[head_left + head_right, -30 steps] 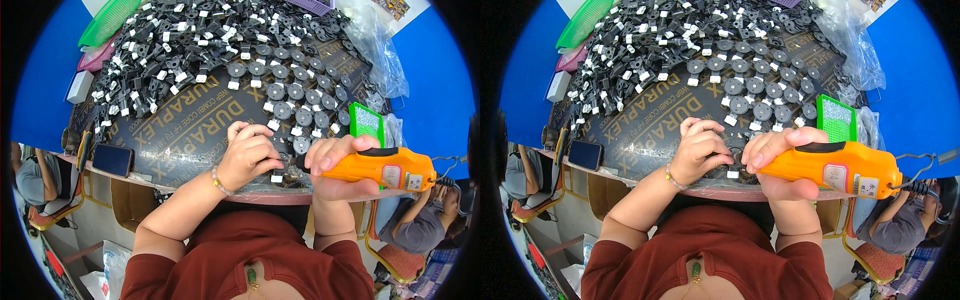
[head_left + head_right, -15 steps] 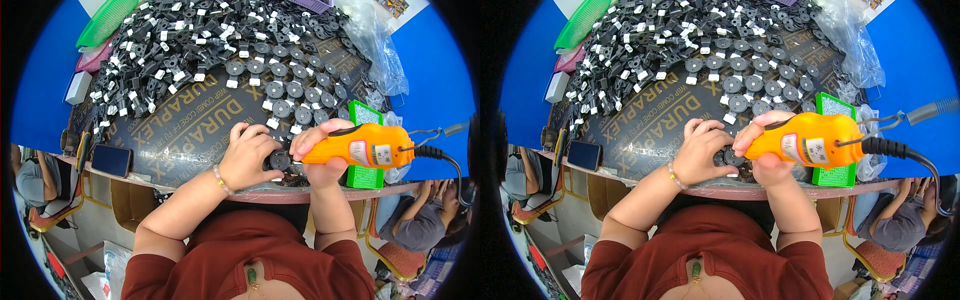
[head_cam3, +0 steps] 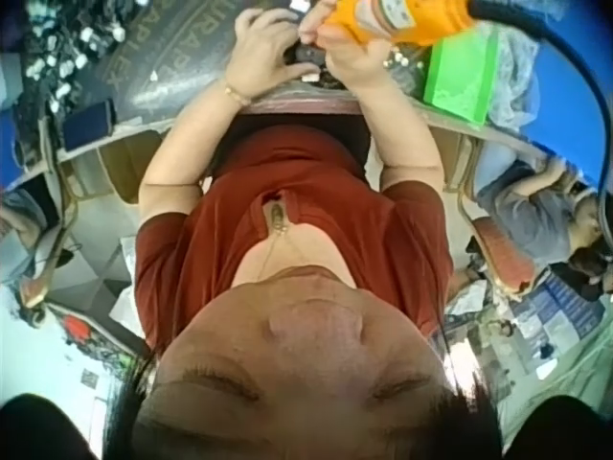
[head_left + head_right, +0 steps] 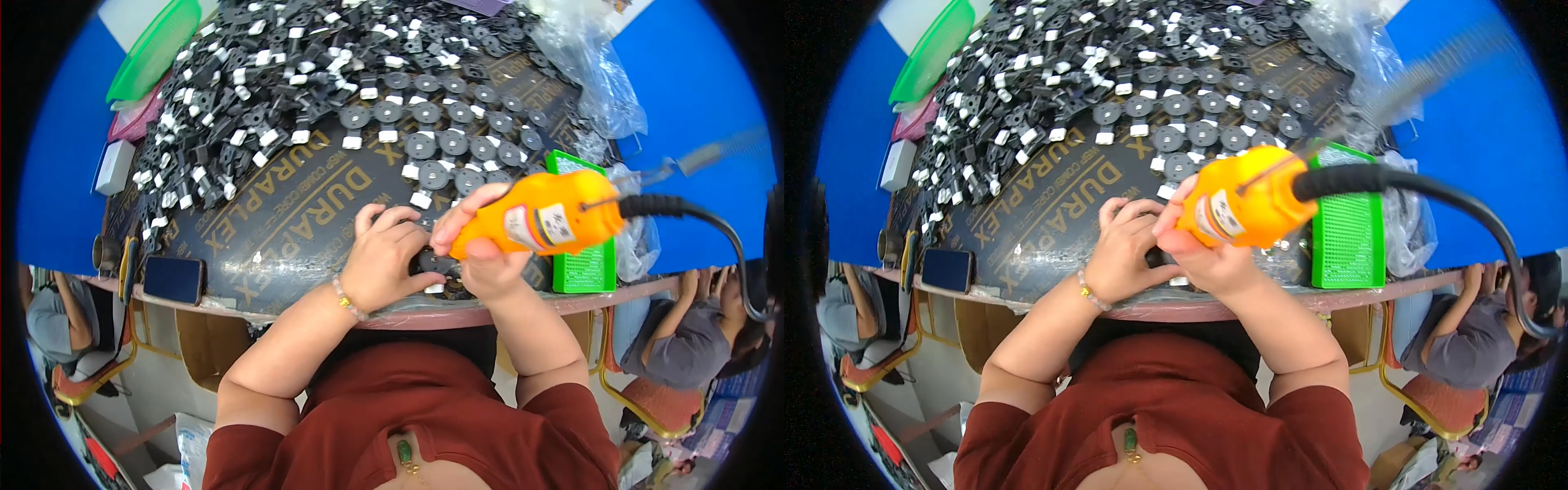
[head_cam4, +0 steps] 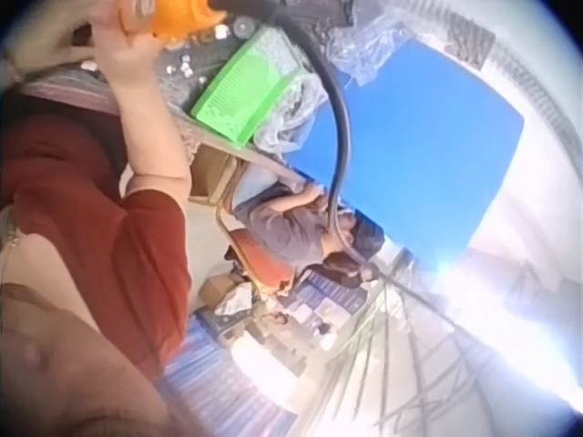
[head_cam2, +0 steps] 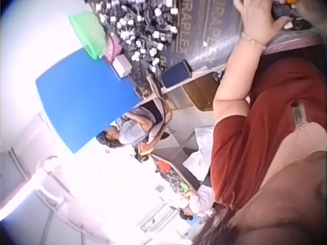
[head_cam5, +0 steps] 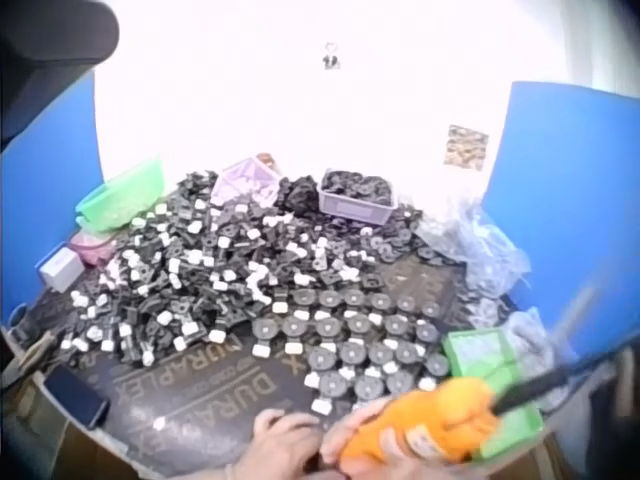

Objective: Assemble small circular electronic components using an electric screwdriver at a factory workbench.

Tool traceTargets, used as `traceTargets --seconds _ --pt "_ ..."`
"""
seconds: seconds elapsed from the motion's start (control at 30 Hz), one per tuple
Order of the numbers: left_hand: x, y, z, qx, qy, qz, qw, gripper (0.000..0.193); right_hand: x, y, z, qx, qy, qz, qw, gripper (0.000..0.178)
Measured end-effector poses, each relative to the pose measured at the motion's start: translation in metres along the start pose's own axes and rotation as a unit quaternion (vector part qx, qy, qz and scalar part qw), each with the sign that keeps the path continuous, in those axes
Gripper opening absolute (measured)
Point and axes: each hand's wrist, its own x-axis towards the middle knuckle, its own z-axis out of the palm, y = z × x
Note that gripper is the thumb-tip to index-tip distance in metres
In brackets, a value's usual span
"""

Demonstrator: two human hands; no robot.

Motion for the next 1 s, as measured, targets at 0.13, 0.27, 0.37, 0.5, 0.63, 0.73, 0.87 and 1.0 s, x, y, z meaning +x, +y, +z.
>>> traceTargets --seconds 0.13,0.27,0.37,0.5,0.63,0.73,0.87,1.0 --pt "-0.002 0.002 -0.004 0.003 -0.023 -0.022 0.999 0.046 0.008 -0.011 -0.022 -0.008 -0.008 -0.030 0.999 0.066" --pt "0.000 0.007 -0.004 0.012 -0.019 -0.016 1.000 0.045 0.032 -0.057 -0.097 -0.121 0.062 -0.162 0.977 0.048" --pt "0.001 0.009 -0.002 0.024 -0.013 -0.014 1.000 0.043 0.049 -0.082 -0.166 -0.285 0.187 -0.142 0.929 0.031" --pt "0.003 0.010 -0.001 0.030 -0.012 -0.004 0.999 0.044 0.053 -0.080 -0.229 -0.322 0.260 -0.119 0.903 0.023" --pt "0.003 0.009 -0.002 0.026 -0.014 -0.003 1.000 0.046 0.050 -0.069 -0.245 -0.311 0.266 -0.119 0.905 0.022" --pt "0.003 0.008 -0.002 0.028 -0.015 -0.006 0.999 0.046 0.050 -0.066 -0.247 -0.305 0.266 -0.131 0.905 0.022" --pt "0.004 0.008 -0.001 0.039 -0.018 -0.006 0.999 0.045 0.050 -0.065 -0.249 -0.306 0.269 -0.126 0.904 0.023" --pt "0.005 0.009 -0.001 0.041 -0.016 -0.002 0.999 0.045 0.047 -0.066 -0.248 -0.305 0.266 -0.130 0.905 0.024"
